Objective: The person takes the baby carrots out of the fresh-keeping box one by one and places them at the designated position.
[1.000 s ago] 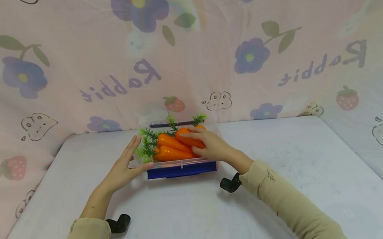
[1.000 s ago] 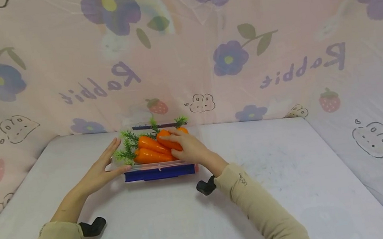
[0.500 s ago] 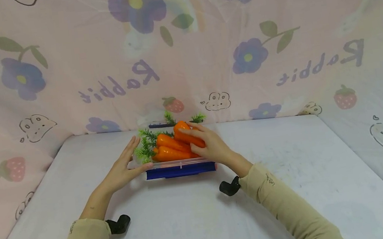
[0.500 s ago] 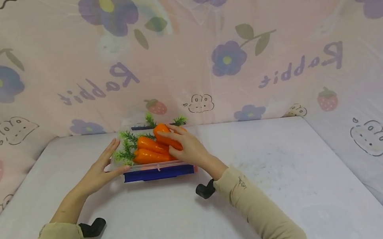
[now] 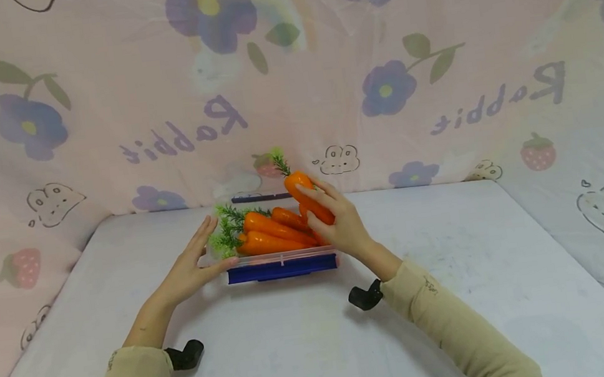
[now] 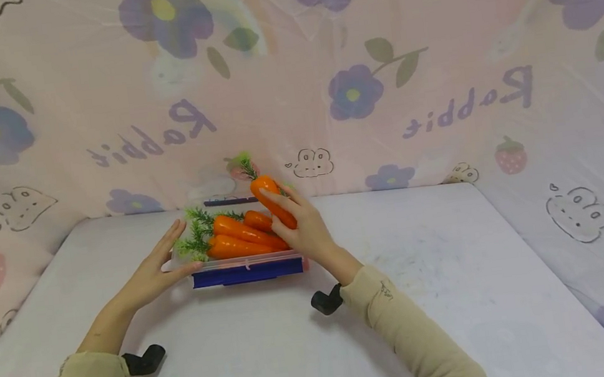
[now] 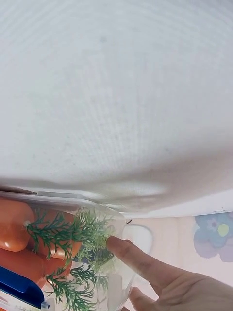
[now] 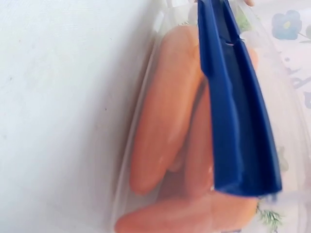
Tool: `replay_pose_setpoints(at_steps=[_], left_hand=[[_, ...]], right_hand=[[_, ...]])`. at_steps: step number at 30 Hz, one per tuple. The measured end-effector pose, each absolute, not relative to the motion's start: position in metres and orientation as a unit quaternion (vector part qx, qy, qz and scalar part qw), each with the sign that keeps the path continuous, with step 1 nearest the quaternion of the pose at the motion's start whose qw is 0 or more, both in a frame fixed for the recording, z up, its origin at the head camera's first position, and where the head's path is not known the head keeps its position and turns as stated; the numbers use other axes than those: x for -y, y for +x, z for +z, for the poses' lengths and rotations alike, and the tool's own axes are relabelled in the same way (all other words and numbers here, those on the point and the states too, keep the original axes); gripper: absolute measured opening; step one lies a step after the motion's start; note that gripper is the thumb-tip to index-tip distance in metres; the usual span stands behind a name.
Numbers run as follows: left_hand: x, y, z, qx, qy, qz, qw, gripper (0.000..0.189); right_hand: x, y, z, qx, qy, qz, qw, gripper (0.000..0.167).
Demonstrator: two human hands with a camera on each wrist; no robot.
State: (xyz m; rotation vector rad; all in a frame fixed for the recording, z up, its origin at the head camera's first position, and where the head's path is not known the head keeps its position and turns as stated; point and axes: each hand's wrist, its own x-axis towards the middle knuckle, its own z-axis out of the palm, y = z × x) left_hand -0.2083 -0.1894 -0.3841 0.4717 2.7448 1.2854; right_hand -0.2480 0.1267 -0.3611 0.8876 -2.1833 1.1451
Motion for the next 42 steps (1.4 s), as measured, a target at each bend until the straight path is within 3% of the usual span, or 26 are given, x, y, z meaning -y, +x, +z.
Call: replay_pose_setpoints(at_steps=[12, 24, 42], left_hand=[[0.192, -0.21, -0.384, -0.896, 0.156, 0.415, 0.036, 0.091], [0.194, -0.209, -0.382, -0.897, 0.156, 0.411, 0.034, 0.091], [0.19, -0.21, -0.382, -0.895, 0.155, 0.416, 0.042, 0.092]], right_hand=[[-0.152, -0.243, -0.364, 0.816, 0.23, 0.427, 0.315, 0.047], [-0.172, -0.242, -0.376, 0.825, 0.143, 0.442, 0.32, 0.047], [-0.189, -0.247, -0.391, 0.858, 0.058, 0.443, 0.251, 0.048]])
